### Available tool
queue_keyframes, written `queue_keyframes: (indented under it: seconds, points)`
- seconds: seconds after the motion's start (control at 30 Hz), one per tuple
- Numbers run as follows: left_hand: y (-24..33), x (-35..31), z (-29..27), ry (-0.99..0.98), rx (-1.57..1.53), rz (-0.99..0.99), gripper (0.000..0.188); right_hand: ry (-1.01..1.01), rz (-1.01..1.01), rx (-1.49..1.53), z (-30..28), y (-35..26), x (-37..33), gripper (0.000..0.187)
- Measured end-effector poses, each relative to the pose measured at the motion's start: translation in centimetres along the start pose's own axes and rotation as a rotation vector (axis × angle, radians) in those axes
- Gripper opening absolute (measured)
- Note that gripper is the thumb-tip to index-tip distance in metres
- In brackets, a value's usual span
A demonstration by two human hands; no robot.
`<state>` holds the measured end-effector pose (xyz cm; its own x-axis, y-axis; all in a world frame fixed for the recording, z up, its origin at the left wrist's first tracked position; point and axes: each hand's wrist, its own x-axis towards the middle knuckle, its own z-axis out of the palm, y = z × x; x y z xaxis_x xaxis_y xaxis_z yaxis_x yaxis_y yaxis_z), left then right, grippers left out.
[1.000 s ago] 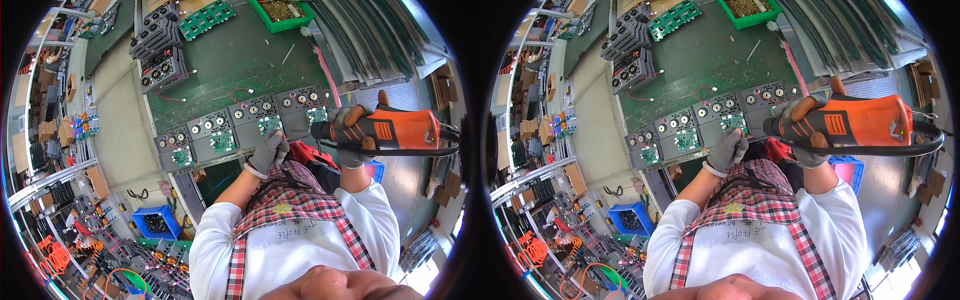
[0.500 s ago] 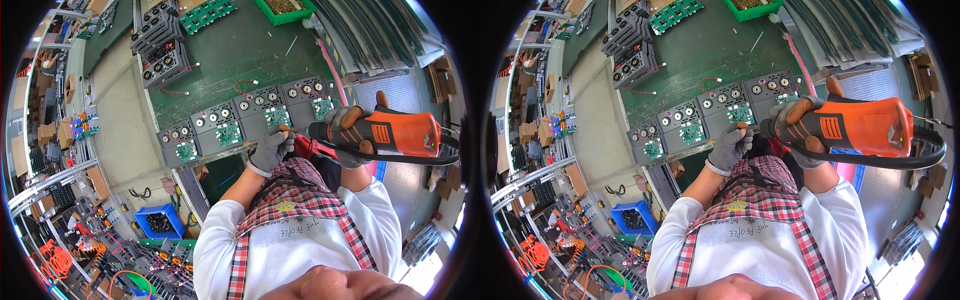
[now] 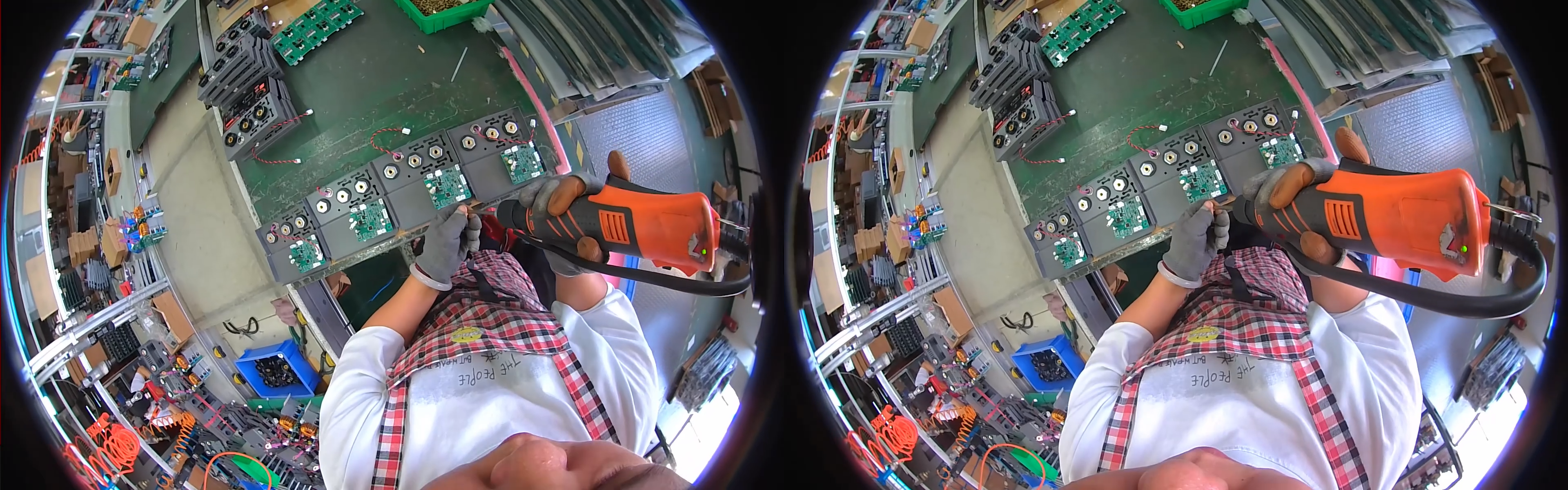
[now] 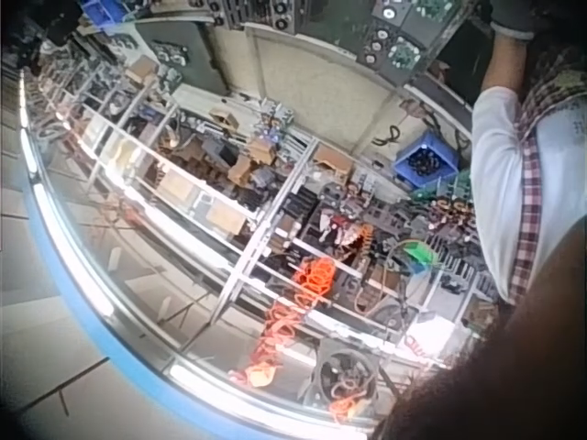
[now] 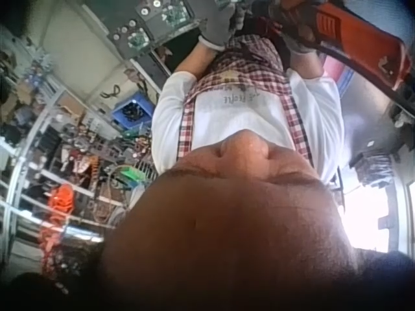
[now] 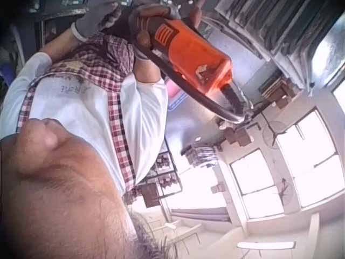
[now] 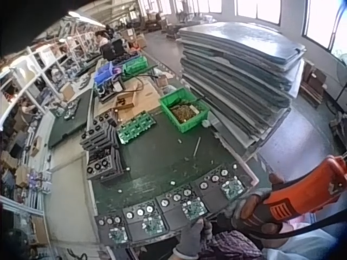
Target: Manually assembling and testing electronic circuit boards and control panels using power tools.
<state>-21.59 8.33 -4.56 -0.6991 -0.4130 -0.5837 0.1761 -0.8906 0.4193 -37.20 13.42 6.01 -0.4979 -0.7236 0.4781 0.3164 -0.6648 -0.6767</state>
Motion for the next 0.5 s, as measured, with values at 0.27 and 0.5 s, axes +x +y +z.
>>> queue_keyframes:
  seconds: [0.27, 0.5]
  points:
    - [-0.1, 0.1, -0.3, -0.009, 0.018, -0.011, 0.015, 0.006, 0.022, -0.031, 0.1, 0.1, 0.0, 0.090]
    - [4.5, 4.1, -1.3, 0.105, 1.659, 0.762, 0.037, 0.118, 0.017, -0.262, -1.7, 3.1, -0.3, 0.084]
